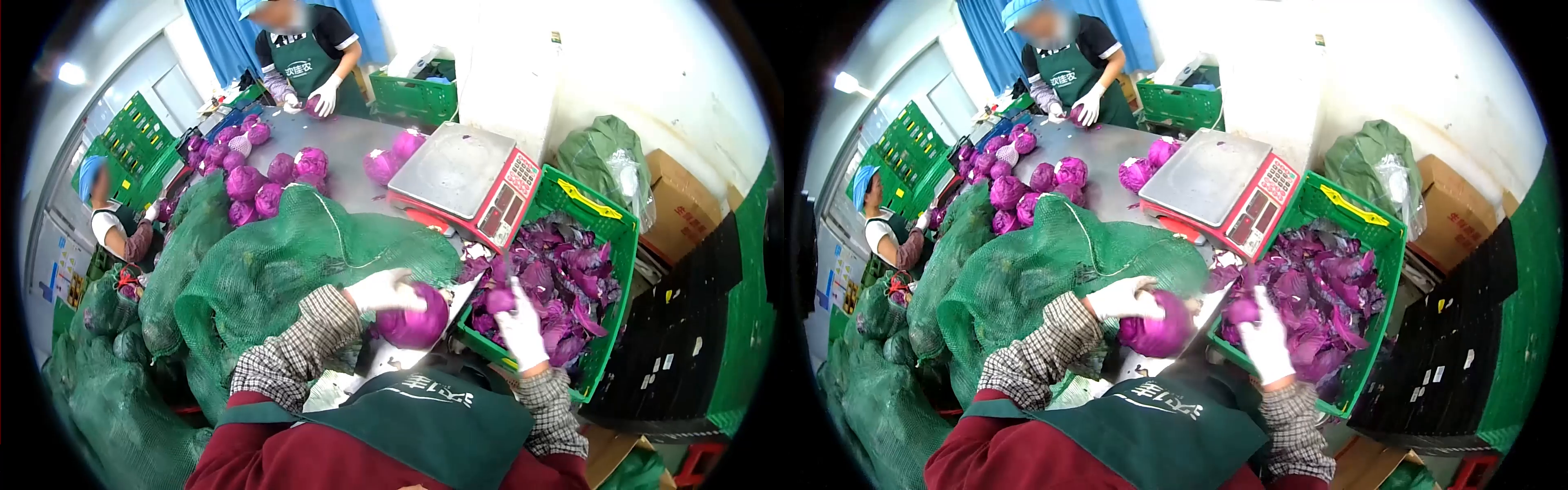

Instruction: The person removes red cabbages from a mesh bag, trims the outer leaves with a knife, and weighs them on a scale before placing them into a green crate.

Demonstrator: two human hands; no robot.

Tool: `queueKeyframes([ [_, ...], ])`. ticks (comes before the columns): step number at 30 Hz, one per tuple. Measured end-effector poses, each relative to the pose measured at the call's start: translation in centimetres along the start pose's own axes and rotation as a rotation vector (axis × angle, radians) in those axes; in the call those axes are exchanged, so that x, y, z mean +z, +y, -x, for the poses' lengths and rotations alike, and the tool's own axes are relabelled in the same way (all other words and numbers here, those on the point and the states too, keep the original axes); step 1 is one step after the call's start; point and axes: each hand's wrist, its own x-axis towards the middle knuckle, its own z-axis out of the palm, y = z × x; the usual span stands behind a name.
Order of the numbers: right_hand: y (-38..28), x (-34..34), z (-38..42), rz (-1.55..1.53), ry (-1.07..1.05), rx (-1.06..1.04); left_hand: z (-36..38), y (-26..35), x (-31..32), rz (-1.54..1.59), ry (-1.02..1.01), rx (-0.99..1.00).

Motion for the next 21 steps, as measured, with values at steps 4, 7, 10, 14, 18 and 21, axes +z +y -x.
queueKeyframes([
  [4,-5.1,4.0,-0.1,-0.196,-0.335,0.180,0.8,2.1,0.5,-0.404,-0.054,0.234],
  [7,-4.8,4.9,0.6,-0.048,-0.259,-0.031,1.9,1.9,1.4,-0.444,-0.039,0.222],
  [10,-3.6,4.2,0.3,0.071,-0.226,0.017,2.5,0.7,2.0,-0.482,0.029,0.192],
  [14,-6.2,3.7,1.1,-0.140,-0.345,0.167,3.5,0.7,3.1,-0.469,0.135,0.173],
  [18,-5.4,4.8,1.2,-0.098,-0.384,0.099,3.5,-0.2,4.6,-0.406,0.282,0.236],
  [21,-4.7,5.9,1.4,0.305,-0.133,-0.471,4.1,0.1,4.8,-0.394,0.260,0.159],
])
